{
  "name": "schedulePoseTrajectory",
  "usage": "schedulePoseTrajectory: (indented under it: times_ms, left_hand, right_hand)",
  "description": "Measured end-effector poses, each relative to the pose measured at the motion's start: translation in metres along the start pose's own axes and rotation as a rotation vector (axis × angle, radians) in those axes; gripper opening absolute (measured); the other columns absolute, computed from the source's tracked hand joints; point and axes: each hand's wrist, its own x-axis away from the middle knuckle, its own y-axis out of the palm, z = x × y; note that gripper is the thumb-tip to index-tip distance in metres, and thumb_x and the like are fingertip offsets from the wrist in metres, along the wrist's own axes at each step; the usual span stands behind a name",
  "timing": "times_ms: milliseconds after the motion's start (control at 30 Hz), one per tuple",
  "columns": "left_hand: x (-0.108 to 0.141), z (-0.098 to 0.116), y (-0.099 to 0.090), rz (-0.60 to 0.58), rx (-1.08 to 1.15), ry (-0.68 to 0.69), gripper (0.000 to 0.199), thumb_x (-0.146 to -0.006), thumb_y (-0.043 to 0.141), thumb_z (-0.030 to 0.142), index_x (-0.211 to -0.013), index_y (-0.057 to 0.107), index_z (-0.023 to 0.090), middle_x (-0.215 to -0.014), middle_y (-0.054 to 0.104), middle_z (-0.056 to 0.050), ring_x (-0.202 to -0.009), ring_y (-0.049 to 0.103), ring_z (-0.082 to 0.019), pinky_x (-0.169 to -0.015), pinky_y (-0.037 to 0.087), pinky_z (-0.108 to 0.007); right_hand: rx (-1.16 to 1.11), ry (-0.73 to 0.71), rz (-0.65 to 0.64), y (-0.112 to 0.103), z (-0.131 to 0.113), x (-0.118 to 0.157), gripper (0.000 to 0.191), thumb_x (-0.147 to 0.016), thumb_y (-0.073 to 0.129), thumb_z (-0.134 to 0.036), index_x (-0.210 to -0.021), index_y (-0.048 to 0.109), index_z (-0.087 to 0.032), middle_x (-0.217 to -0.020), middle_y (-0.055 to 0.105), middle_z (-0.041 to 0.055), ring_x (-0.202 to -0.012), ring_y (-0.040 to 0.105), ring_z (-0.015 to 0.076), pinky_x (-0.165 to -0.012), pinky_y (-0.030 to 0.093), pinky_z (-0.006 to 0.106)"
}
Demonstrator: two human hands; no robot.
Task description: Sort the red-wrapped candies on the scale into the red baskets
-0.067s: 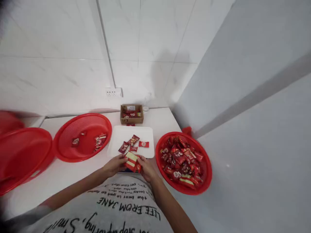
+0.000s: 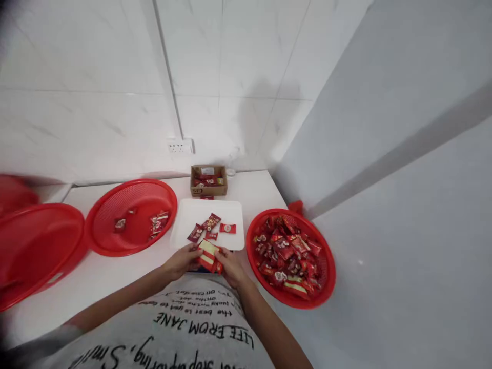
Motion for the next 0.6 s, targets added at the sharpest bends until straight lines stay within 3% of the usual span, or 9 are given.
schedulePoseTrajectory:
  times_ms: [200, 333, 500, 600]
  left_hand:
    - [-0.006, 0.003, 0.003, 0.039, 0.038, 0.065, 0.025, -0.072, 0.067, 0.021, -0.092, 0.053, 0.019, -0.094, 0.064, -0.005, -0.079, 0.063, -0.014, -0.064, 0.052, -0.023]
    - [-0.018, 0.011, 0.001, -0.033, -0.033, 0.194, 0.043, -0.072, 0.066, 0.025, -0.113, 0.05, 0.022, -0.117, 0.058, -0.007, -0.102, 0.059, -0.019, -0.082, 0.05, -0.033]
    - [-0.031, 0.007, -0.011, 0.209, -0.773, 0.585, 0.053, -0.072, 0.062, 0.023, -0.123, 0.049, 0.018, -0.134, 0.046, -0.012, -0.124, 0.041, -0.027, -0.104, 0.032, -0.044]
    - [-0.034, -0.004, -0.019, 0.167, -1.169, 0.729, 0.049, -0.074, 0.06, 0.026, -0.122, 0.053, 0.019, -0.139, 0.04, -0.011, -0.132, 0.028, -0.03, -0.108, 0.026, -0.047]
  right_hand:
    - [0.045, -0.044, 0.169, -0.002, -0.01, -0.012, 0.033, -0.057, 0.077, -0.036, -0.081, 0.062, -0.019, -0.073, 0.069, 0.0, -0.067, 0.065, 0.0147, -0.066, 0.051, 0.027]
    - [-0.055, -0.066, 0.27, -0.011, -0.026, -0.014, 0.029, -0.059, 0.075, -0.033, -0.081, 0.061, -0.02, -0.073, 0.069, -0.0007, -0.063, 0.063, 0.0114, -0.057, 0.049, 0.021]
    - [-0.1, -0.071, 0.427, -0.033, -0.026, -0.009, 0.021, -0.063, 0.074, -0.025, -0.079, 0.061, -0.021, -0.075, 0.068, -0.0006, -0.066, 0.064, 0.0106, -0.058, 0.052, 0.019]
    - [-0.114, -0.111, 0.415, -0.04, -0.021, -0.007, 0.021, -0.064, 0.073, -0.024, -0.08, 0.06, -0.021, -0.074, 0.067, 0.0002, -0.069, 0.064, 0.0115, -0.064, 0.054, 0.021]
